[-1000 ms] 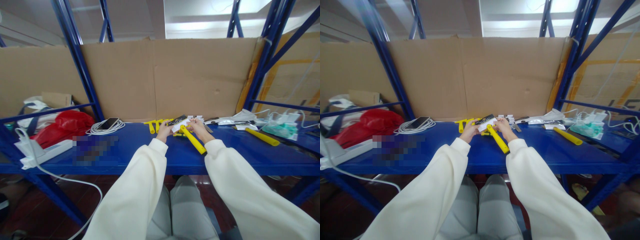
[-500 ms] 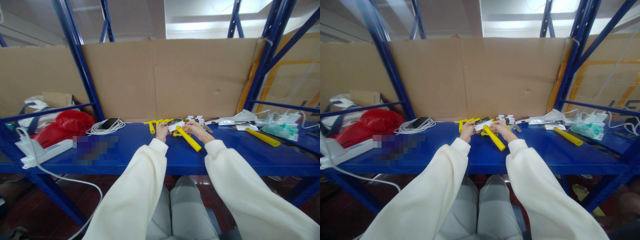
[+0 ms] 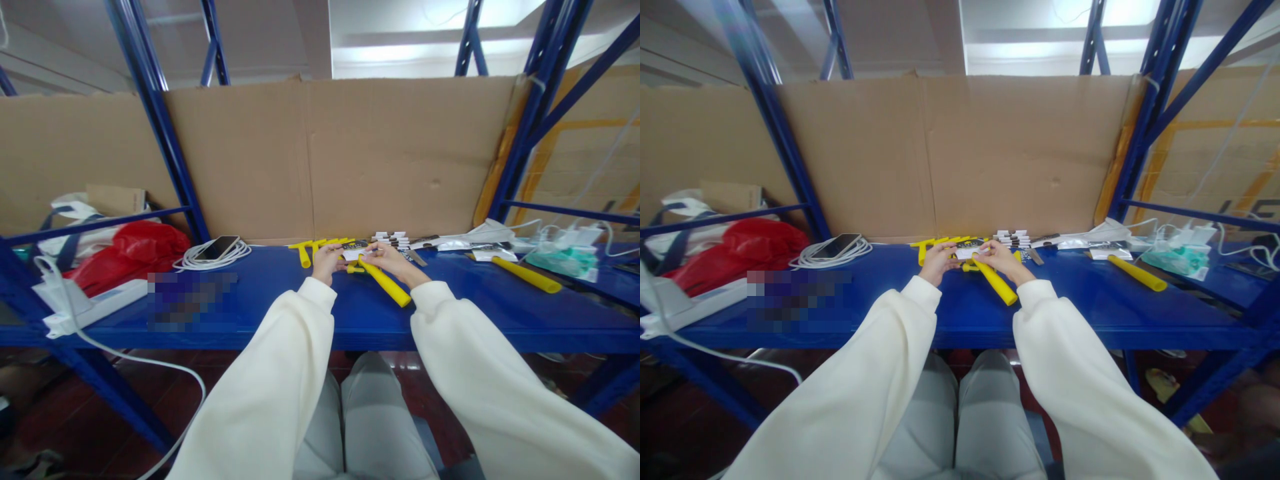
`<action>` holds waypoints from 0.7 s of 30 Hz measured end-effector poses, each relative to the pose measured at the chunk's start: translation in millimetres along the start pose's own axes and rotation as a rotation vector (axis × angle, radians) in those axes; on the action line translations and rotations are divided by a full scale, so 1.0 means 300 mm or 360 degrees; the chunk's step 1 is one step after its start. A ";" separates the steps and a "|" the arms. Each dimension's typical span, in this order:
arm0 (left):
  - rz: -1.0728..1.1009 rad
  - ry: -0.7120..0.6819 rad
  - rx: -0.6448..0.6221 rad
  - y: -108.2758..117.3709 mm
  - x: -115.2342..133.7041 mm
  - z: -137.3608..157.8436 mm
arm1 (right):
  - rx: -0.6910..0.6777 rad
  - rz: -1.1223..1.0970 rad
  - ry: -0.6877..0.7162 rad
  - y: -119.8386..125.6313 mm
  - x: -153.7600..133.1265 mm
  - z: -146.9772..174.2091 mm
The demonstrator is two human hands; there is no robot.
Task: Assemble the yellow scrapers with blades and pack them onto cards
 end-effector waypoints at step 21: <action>0.0094 -0.0070 0.0033 0.011 0.017 0.005 | -0.0028 0.0080 0.0106 -0.017 -0.032 0.010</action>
Point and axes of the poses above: each hand's wrist, its own z-axis away from the middle knuckle, its own y-axis out of the back of the hand, x = y × z, the point moved 6 cm from there along -z, towards the middle knuckle, and after that the axes turned 2 degrees about z, right-handed, at the moved point
